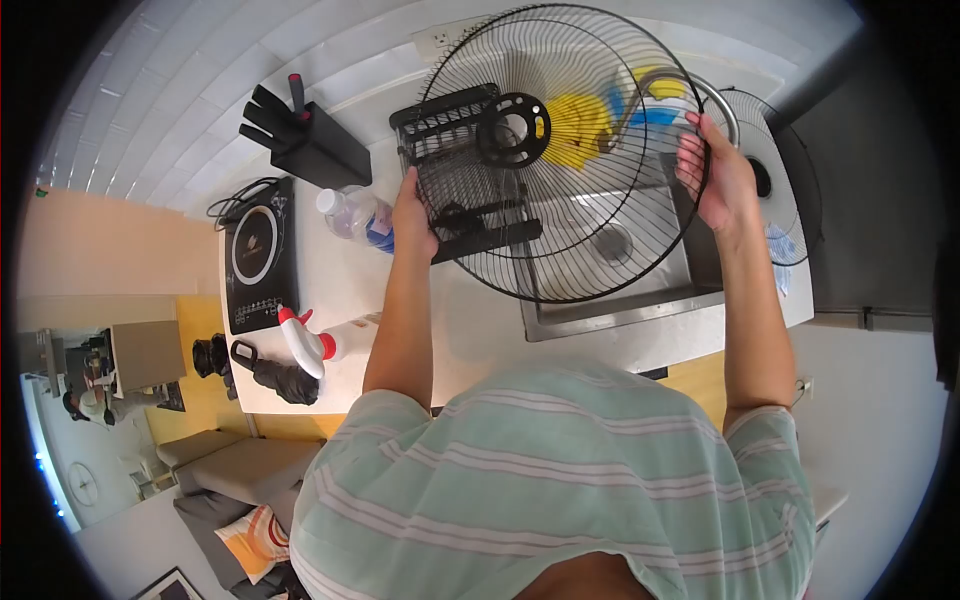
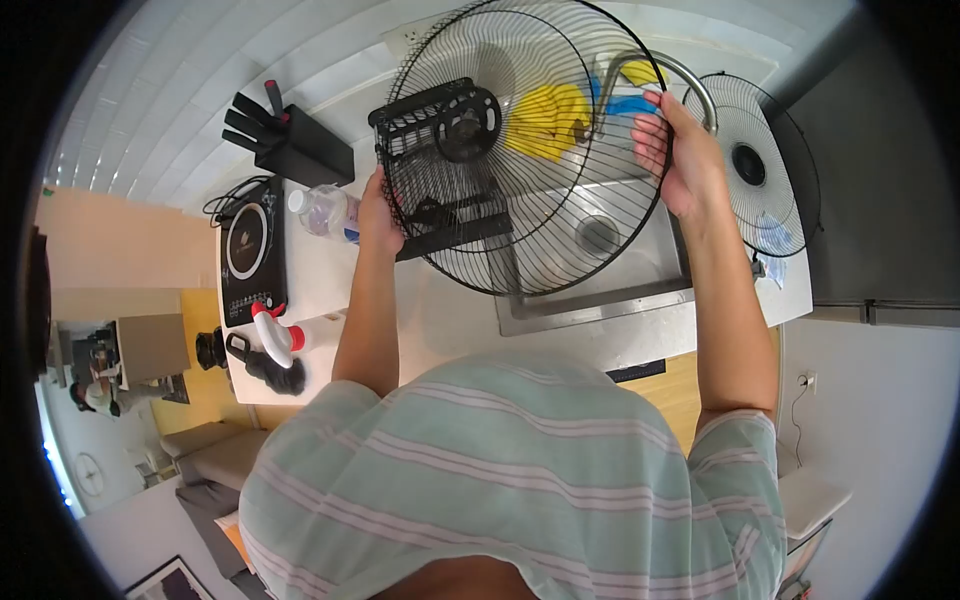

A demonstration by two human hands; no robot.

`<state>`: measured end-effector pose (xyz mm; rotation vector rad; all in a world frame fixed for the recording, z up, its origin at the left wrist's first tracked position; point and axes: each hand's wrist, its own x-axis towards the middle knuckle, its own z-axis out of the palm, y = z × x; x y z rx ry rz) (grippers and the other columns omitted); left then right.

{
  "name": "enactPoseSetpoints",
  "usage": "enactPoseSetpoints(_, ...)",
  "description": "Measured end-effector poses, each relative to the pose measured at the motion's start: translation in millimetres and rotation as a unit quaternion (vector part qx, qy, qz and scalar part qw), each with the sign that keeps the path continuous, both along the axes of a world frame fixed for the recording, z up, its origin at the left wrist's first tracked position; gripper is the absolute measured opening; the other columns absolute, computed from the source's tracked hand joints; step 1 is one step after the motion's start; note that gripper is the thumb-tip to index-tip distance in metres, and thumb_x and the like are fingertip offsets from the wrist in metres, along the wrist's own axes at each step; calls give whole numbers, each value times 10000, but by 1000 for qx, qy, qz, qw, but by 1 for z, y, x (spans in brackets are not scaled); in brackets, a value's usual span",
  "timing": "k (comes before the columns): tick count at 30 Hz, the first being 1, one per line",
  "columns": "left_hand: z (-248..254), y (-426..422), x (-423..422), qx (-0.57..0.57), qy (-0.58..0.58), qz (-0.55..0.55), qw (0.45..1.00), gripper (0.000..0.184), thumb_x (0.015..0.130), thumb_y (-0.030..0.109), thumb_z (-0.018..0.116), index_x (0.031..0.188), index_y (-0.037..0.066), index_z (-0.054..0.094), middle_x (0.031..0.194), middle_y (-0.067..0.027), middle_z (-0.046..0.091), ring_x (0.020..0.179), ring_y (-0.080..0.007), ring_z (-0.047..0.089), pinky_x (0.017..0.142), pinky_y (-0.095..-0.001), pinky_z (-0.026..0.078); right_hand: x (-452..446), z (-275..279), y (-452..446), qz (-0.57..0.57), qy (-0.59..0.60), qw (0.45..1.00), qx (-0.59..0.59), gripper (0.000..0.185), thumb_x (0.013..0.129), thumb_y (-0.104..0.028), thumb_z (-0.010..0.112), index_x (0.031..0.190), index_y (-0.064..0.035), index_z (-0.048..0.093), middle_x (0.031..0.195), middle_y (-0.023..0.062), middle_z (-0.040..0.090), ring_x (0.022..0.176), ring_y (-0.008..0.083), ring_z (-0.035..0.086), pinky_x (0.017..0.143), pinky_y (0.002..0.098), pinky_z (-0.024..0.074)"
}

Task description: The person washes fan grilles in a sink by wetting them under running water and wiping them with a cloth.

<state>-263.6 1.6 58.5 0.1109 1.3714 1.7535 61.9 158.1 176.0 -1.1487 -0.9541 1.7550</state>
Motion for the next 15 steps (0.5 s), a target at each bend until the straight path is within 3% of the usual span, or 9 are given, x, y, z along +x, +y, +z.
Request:
enactPoseSetpoints(3,-35,1,-24,34,-50,-23,998,507,939,395,467,1272,12,483,1212,-103,570,1100,-212,538,950,-359,409,-3,-20,1,-3,24,1000,-20,286,937,-367,523,1067,-134,627,807,-9,601,672,92,570,617,253,497)
enactPoseSetpoints(5,-70,3,-46,27,14,-23,999,545,938,410,461,1301,3,448,1277,-117,518,1171,-232,479,996,-364,354,-6,-30,-2,-9,28,999,-34,283,936,-370,525,1063,-139,627,796,-17,598,661,88,566,612,251,495)
enactPoseSetpoints(8,-59,-4,-42,-20,101,-11,995,595,940,435,440,1344,0,396,1359,-136,442,1251,-259,397,1043,-369,288,-8,-37,-2,-13,59,998,-35,264,933,-354,546,1063,-131,602,735,-35,548,594,74,514,553,223,469)
enactPoseSetpoints(10,-19,-7,-15,-109,165,24,980,605,947,414,439,1379,-2,352,1392,-160,408,1282,-270,363,1058,-372,264,-10,-39,-3,-31,62,997,-39,255,926,-338,566,1069,-127,580,710,-41,510,570,71,480,521,210,446)
enactPoseSetpoints(13,-23,-22,2,-130,438,-2,890,607,942,364,474,1399,-1,315,1426,-172,366,1303,-257,338,1061,-374,256,-10,-40,-4,-41,59,996,-59,249,922,-335,576,1059,-128,577,707,-43,502,574,68,478,517,206,435)
enactPoseSetpoints(14,-12,-37,13,-52,405,7,913,659,875,271,613,1376,-37,315,1381,-214,377,1276,-298,351,1060,-393,253,-8,-43,-3,-40,69,995,-63,242,917,-339,583,1038,-130,577,706,-46,498,578,67,476,511,203,424)
enactPoseSetpoints(15,-5,-44,25,-64,443,96,889,694,849,253,649,1375,-44,305,1348,-212,379,1243,-292,360,1041,-383,269,-9,-45,-2,-38,67,995,-61,241,915,-342,585,1032,-132,576,702,-47,497,575,67,476,509,202,421)
